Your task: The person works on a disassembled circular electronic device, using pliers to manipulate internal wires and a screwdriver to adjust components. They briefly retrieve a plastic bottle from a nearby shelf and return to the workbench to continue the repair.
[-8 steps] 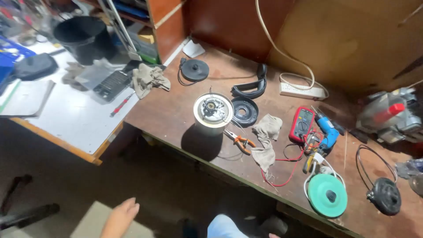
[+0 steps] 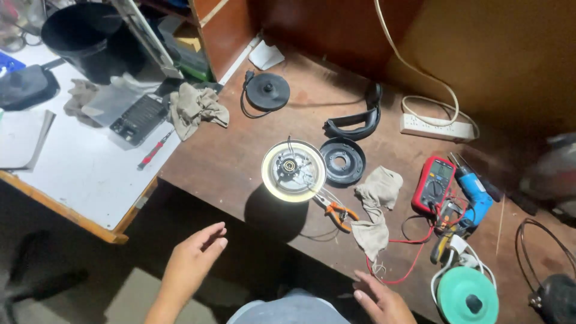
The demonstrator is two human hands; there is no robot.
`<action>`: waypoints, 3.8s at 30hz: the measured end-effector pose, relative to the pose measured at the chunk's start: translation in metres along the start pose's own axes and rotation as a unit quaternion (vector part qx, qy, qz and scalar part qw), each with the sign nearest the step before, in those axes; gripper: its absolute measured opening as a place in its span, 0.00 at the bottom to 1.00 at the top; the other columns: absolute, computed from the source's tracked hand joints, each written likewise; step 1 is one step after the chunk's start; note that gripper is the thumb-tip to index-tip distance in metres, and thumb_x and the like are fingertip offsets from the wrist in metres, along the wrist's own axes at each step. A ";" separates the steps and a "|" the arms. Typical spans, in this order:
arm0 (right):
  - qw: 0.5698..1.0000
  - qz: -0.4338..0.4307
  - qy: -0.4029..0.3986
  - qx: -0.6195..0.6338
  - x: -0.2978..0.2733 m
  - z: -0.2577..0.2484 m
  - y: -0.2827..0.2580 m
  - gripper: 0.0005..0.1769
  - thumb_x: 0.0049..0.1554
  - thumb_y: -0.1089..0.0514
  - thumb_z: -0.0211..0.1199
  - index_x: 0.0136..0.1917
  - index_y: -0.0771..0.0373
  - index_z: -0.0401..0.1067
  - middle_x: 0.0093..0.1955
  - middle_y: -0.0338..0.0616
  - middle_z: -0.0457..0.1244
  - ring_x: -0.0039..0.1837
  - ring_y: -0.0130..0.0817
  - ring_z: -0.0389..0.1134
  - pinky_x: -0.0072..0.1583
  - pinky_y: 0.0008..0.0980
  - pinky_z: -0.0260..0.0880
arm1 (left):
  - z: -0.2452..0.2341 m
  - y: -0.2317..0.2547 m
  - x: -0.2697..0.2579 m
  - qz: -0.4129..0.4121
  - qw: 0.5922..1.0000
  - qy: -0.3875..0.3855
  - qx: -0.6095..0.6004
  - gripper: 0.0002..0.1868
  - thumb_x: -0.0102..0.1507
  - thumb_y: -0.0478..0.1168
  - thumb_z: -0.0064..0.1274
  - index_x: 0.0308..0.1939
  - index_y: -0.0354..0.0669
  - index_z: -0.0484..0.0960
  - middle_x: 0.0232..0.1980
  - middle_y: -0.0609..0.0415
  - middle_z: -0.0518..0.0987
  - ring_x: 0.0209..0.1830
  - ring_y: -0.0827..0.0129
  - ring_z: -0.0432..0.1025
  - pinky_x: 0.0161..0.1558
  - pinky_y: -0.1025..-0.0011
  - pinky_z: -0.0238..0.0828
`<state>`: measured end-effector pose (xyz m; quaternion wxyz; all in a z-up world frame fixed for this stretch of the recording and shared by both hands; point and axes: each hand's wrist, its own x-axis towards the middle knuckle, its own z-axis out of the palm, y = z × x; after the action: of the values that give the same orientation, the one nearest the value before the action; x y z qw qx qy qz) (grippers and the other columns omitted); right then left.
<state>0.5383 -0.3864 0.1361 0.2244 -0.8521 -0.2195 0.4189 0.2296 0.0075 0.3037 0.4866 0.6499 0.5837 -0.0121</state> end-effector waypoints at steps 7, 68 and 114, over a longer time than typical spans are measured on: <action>0.978 -0.187 0.067 -0.058 0.024 -0.080 -0.182 0.29 0.67 0.39 0.67 0.81 0.34 0.79 0.81 0.25 0.76 0.77 0.32 0.78 0.71 0.36 0.77 | 0.023 0.090 0.031 0.321 0.939 0.027 0.117 0.24 0.69 0.50 0.67 0.69 0.60 0.95 0.73 0.67 0.92 0.75 0.70 0.83 0.74 0.61 0.77; 0.919 -0.368 0.119 -0.073 0.134 -0.076 -0.320 0.21 0.70 0.51 0.72 0.74 0.54 0.84 0.72 0.48 0.74 0.73 0.49 0.75 0.74 0.48 0.74 | 0.072 0.110 0.122 0.491 0.838 0.010 0.239 0.29 0.63 0.50 0.77 0.65 0.48 0.88 0.69 0.52 0.85 0.67 0.53 0.80 0.66 0.47 0.73; 0.906 -0.094 0.060 -0.408 0.178 0.013 -0.142 0.32 0.52 0.40 0.81 0.63 0.55 0.76 0.58 0.46 0.69 0.60 0.51 0.76 0.57 0.55 0.80 | 0.093 0.240 0.170 0.584 0.699 -0.200 0.360 0.11 0.69 0.53 0.67 0.39 0.54 0.92 0.37 0.54 0.93 0.51 0.54 0.90 0.89 0.29 0.54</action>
<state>0.6000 -0.1699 0.0996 -0.0914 -0.8681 -0.4367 0.2177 0.5202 0.1116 0.3044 0.2303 0.9682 -0.0733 -0.0640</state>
